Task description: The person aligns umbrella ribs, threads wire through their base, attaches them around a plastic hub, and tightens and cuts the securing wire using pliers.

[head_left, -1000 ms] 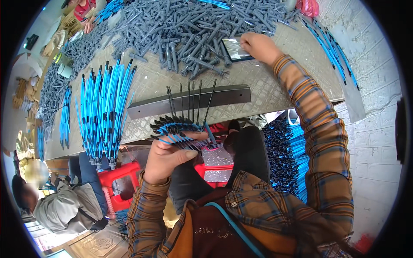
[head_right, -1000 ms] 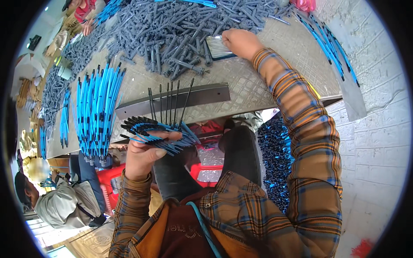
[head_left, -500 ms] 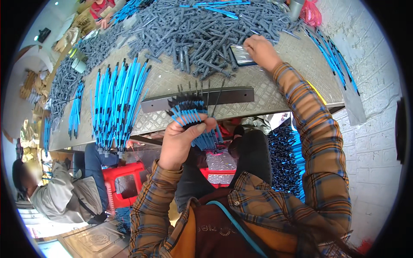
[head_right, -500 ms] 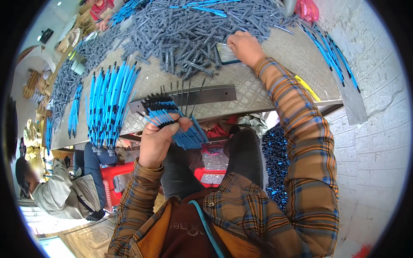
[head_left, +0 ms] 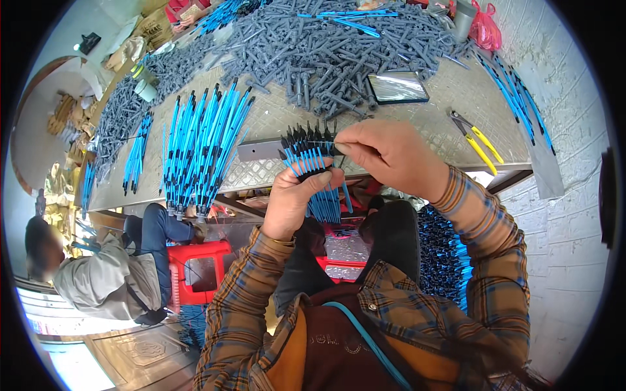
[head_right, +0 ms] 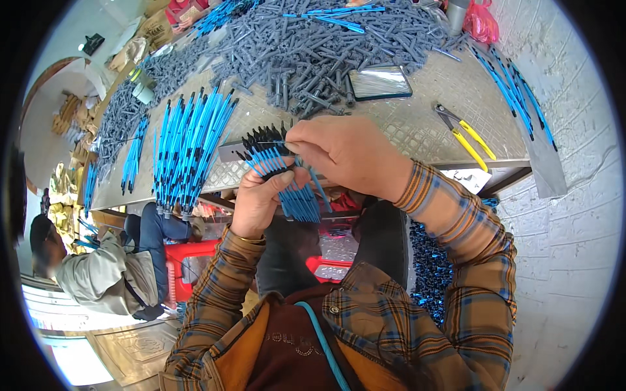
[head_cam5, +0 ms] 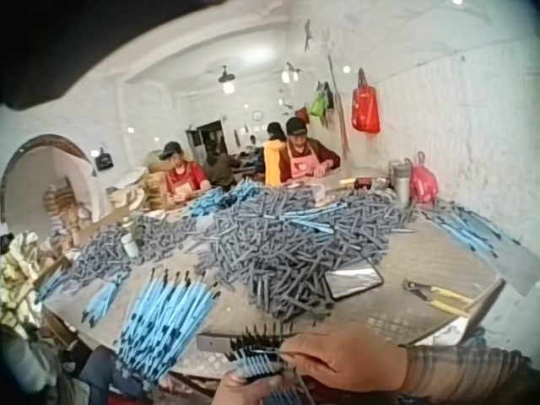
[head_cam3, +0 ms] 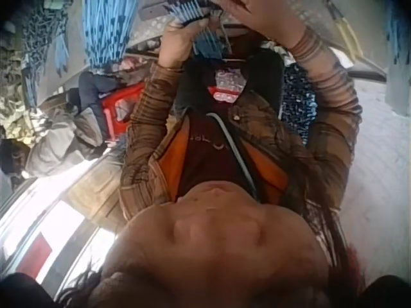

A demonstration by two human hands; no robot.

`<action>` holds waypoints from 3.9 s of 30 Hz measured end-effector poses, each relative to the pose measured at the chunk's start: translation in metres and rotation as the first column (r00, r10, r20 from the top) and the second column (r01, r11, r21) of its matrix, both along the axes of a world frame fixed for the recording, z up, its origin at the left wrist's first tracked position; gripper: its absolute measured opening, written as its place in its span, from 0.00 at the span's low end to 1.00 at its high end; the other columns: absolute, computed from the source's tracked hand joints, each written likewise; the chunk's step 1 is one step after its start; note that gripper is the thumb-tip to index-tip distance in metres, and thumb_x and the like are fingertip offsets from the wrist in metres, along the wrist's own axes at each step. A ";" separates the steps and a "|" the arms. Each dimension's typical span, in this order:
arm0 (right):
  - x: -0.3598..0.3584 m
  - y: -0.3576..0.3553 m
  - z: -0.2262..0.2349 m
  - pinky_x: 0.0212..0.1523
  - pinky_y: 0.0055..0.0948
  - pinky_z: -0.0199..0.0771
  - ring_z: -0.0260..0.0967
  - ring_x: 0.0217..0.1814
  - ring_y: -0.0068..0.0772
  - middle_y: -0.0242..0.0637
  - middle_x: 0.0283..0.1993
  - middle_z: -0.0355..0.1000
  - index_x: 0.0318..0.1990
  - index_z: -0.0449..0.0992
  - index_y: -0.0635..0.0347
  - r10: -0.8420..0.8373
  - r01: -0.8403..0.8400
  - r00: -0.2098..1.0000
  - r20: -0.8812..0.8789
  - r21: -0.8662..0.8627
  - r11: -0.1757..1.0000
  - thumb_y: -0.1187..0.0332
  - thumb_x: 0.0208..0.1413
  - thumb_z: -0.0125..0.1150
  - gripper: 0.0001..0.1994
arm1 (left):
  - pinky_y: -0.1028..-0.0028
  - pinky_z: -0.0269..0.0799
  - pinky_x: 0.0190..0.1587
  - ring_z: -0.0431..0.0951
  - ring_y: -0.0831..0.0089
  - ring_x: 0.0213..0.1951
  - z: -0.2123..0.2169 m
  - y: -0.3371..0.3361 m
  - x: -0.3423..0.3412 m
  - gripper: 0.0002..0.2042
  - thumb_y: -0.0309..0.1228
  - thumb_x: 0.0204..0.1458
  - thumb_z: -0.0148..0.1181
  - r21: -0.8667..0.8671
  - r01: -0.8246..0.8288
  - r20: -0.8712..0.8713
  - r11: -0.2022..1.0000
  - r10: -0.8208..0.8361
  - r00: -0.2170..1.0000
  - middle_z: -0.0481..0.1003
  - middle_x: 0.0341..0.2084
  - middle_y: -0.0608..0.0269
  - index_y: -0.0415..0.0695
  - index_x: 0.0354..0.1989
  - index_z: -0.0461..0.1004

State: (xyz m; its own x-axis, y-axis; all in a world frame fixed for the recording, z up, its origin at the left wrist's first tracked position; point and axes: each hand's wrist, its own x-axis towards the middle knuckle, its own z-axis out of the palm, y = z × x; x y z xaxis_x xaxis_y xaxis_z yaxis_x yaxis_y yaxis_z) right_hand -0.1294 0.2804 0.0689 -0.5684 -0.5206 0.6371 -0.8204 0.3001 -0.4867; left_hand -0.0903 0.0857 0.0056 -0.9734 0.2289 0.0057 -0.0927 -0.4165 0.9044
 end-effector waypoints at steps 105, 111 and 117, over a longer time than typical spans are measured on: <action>0.009 -0.019 0.004 0.21 0.32 0.63 0.66 0.22 0.44 0.40 0.22 0.67 0.34 0.68 0.60 -0.102 0.110 0.992 -0.076 0.117 0.987 0.66 0.50 0.57 0.09 | 0.77 0.69 0.45 0.74 0.75 0.39 0.008 0.001 0.000 0.09 0.19 0.50 0.53 -0.292 0.097 -0.218 0.951 -0.165 0.962 0.76 0.35 0.61 0.37 0.41 0.73; 0.003 0.001 -0.004 0.23 0.30 0.63 0.65 0.23 0.40 0.39 0.22 0.66 0.38 0.67 0.60 -0.009 0.003 0.992 0.129 0.050 0.999 0.68 0.51 0.56 0.09 | 0.77 0.70 0.44 0.75 0.75 0.39 0.003 -0.002 0.000 0.08 0.19 0.51 0.53 -0.198 0.144 -0.043 0.970 -0.155 0.987 0.76 0.34 0.61 0.37 0.39 0.73; 0.003 -0.004 0.000 0.26 0.29 0.63 0.65 0.25 0.37 0.38 0.23 0.65 0.37 0.68 0.61 0.029 -0.029 1.000 0.012 0.065 0.997 0.69 0.52 0.55 0.08 | 0.77 0.70 0.44 0.75 0.74 0.39 0.002 -0.002 0.002 0.08 0.19 0.51 0.53 -0.243 0.153 -0.031 0.958 -0.165 0.986 0.76 0.34 0.59 0.37 0.40 0.73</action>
State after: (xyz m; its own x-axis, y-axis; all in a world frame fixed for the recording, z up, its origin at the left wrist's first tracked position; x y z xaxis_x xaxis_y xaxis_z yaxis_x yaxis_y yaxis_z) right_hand -0.1263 0.2764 0.0693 -0.5590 -0.5774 0.5951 -0.8241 0.3077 -0.4756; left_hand -0.0886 0.0833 0.0072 -0.9242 0.3815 -0.0198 -0.0918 -0.1714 0.9809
